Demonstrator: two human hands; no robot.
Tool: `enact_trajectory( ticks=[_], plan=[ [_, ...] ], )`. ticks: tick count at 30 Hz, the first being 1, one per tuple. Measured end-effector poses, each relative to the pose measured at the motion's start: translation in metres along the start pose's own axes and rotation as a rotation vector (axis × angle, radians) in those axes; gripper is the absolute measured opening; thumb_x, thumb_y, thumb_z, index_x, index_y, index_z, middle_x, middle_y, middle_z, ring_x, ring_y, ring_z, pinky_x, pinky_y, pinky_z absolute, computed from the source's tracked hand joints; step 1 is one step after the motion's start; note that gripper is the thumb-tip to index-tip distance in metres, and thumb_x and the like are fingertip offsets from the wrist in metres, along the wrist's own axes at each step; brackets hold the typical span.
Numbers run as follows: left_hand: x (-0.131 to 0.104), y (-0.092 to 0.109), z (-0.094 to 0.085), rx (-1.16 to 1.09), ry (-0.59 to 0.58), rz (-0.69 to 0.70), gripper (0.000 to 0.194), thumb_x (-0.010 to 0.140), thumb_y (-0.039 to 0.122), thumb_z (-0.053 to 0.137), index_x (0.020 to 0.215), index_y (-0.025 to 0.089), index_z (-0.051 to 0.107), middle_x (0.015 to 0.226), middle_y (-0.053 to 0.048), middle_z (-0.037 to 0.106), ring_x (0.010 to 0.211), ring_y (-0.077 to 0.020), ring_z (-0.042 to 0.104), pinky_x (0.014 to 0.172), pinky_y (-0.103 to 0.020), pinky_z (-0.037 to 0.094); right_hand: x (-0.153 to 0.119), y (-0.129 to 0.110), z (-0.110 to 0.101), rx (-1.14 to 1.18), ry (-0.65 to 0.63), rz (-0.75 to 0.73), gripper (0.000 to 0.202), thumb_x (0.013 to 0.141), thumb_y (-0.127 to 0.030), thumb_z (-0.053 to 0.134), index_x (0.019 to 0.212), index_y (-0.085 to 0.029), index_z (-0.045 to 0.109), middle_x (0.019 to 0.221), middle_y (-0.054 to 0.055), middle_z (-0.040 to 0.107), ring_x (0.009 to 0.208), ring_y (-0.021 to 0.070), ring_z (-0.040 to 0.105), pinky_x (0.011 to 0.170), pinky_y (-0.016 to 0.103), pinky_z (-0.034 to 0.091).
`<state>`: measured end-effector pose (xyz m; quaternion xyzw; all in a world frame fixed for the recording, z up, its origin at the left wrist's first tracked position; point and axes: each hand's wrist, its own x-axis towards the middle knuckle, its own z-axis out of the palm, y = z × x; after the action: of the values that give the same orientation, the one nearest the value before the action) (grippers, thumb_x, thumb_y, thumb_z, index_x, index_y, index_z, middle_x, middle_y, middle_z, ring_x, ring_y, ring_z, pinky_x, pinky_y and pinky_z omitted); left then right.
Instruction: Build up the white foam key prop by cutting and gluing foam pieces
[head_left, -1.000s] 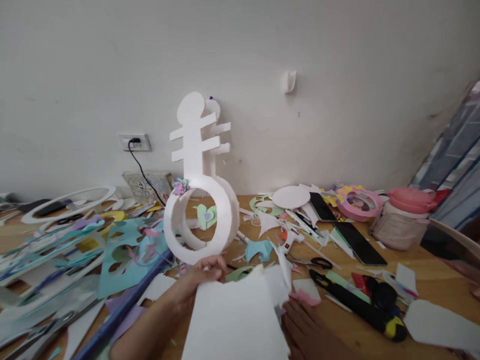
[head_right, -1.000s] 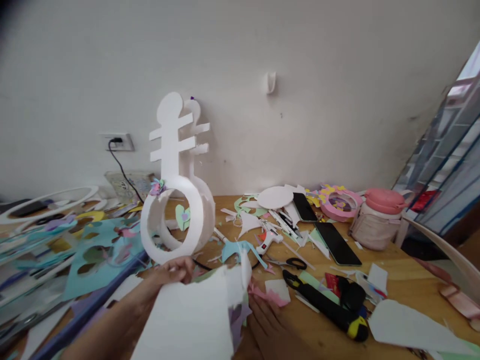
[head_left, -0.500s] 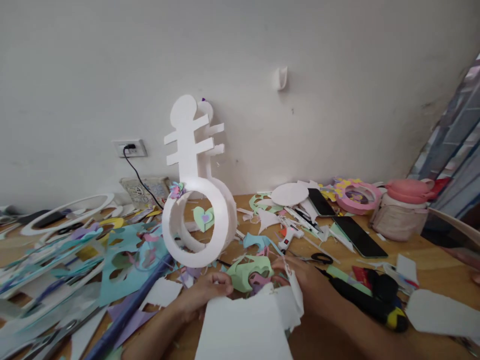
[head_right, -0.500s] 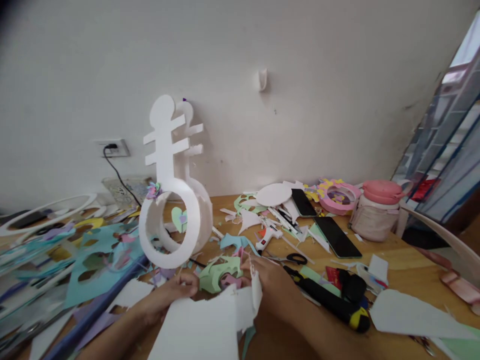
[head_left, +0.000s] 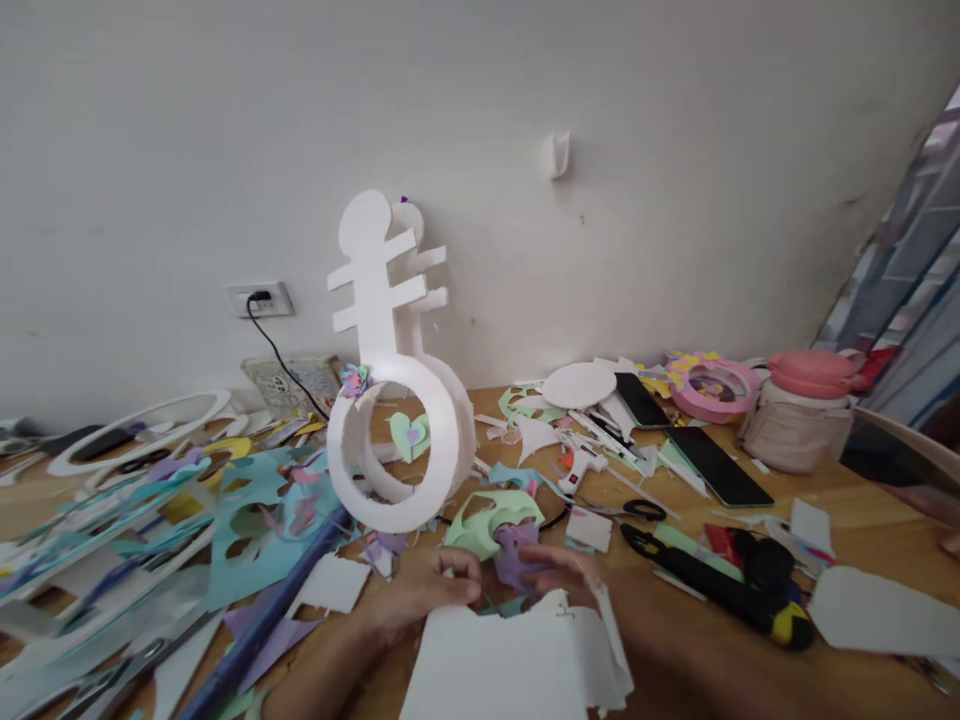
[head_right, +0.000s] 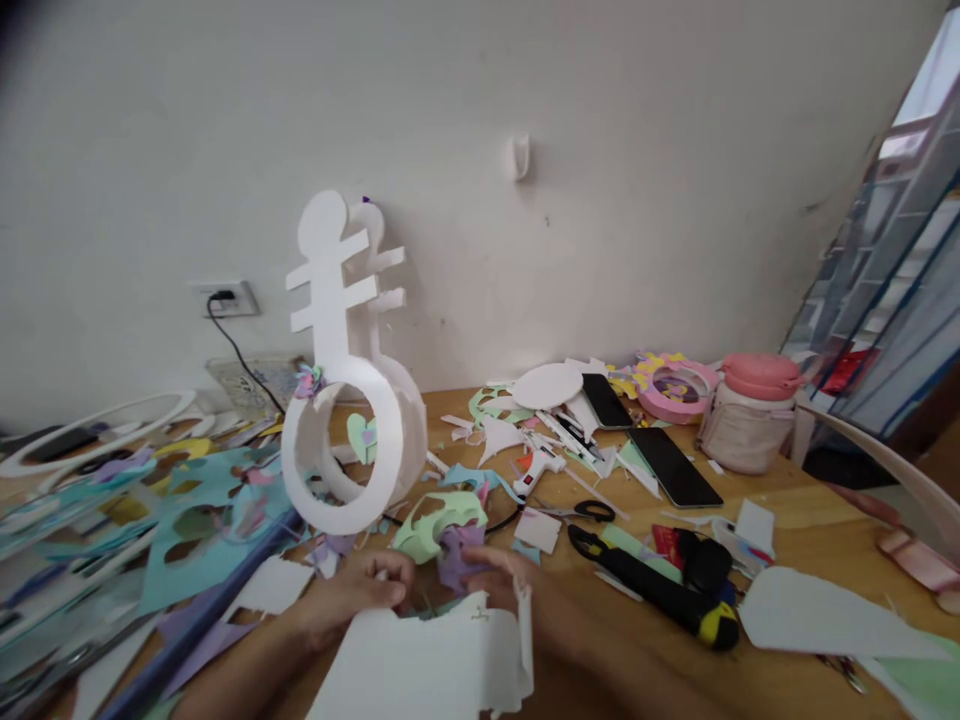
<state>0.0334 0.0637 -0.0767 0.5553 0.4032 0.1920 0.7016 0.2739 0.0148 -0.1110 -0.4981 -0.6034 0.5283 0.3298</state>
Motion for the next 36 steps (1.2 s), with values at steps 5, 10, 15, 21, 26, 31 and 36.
enact_trajectory(
  ticks=[5,10,15,21,26,31,36],
  plan=[
    [0.013,0.000,0.006,0.047,0.174,0.015,0.052,0.050,0.062,0.081,0.058,0.019,0.053,0.048,0.007,0.048,0.045,-0.0080,0.036,0.047,-0.022,0.023,-0.009,-0.019,-0.059,-0.254,0.204,0.054,0.035,0.088,-0.046,0.052,0.097,-0.017,0.069,0.095,0.011,0.074,0.087,0.0255,0.069,0.080,0.038,0.055],
    [0.019,-0.001,0.005,0.052,0.361,0.115,0.054,0.060,0.070,0.070,0.065,0.021,0.048,0.051,0.009,0.044,0.045,-0.0080,0.034,0.045,-0.021,0.023,-0.019,-0.026,-0.108,-0.919,0.332,0.089,0.031,0.080,-0.020,0.055,0.104,-0.013,0.072,0.114,0.020,0.071,0.110,0.0356,0.063,0.099,0.049,0.045],
    [0.020,-0.002,0.002,0.135,0.457,0.160,0.051,0.066,0.070,0.060,0.068,0.022,0.047,0.059,0.005,0.049,0.050,-0.0100,0.039,0.048,-0.023,0.029,-0.024,-0.020,-0.116,-0.997,0.194,0.123,0.038,0.084,-0.028,0.054,0.114,-0.012,0.071,0.122,0.019,0.068,0.115,0.0345,0.062,0.102,0.046,0.046],
    [0.019,-0.005,0.002,0.398,0.406,0.191,0.036,0.078,0.057,0.044,0.067,0.023,0.047,0.061,0.003,0.049,0.058,-0.0153,0.045,0.056,-0.028,0.034,-0.024,-0.020,-0.118,-1.042,0.147,0.250,0.048,0.081,-0.022,0.055,0.128,-0.012,0.064,0.130,0.017,0.064,0.121,0.0298,0.060,0.106,0.038,0.042],
    [0.005,0.006,0.002,0.690,0.242,0.288,0.031,0.081,0.044,0.051,0.060,0.021,0.053,0.065,-0.001,0.054,0.070,-0.0198,0.052,0.070,-0.033,0.037,-0.024,-0.023,-0.116,-1.004,0.177,0.268,0.047,0.080,-0.019,0.058,0.126,-0.011,0.065,0.130,0.018,0.064,0.120,0.0304,0.060,0.105,0.039,0.043],
    [-0.011,0.020,0.007,1.062,-0.037,0.482,0.022,0.088,0.036,0.051,0.097,0.022,0.066,0.112,-0.009,0.063,0.106,-0.0260,0.057,0.094,-0.039,0.040,-0.026,-0.020,-0.122,-0.989,0.225,0.291,0.045,0.079,-0.023,0.063,0.122,-0.011,0.068,0.128,0.017,0.066,0.118,0.0332,0.062,0.101,0.042,0.046],
    [-0.014,0.017,0.017,1.111,-0.086,0.508,0.024,0.084,0.036,0.064,0.104,0.022,0.061,0.126,-0.008,0.059,0.121,-0.0283,0.050,0.109,-0.045,0.031,-0.025,-0.012,-0.128,-1.047,0.274,0.242,0.042,0.079,-0.021,0.063,0.119,-0.011,0.070,0.125,0.020,0.067,0.118,0.0375,0.061,0.099,0.047,0.047]
  ],
)
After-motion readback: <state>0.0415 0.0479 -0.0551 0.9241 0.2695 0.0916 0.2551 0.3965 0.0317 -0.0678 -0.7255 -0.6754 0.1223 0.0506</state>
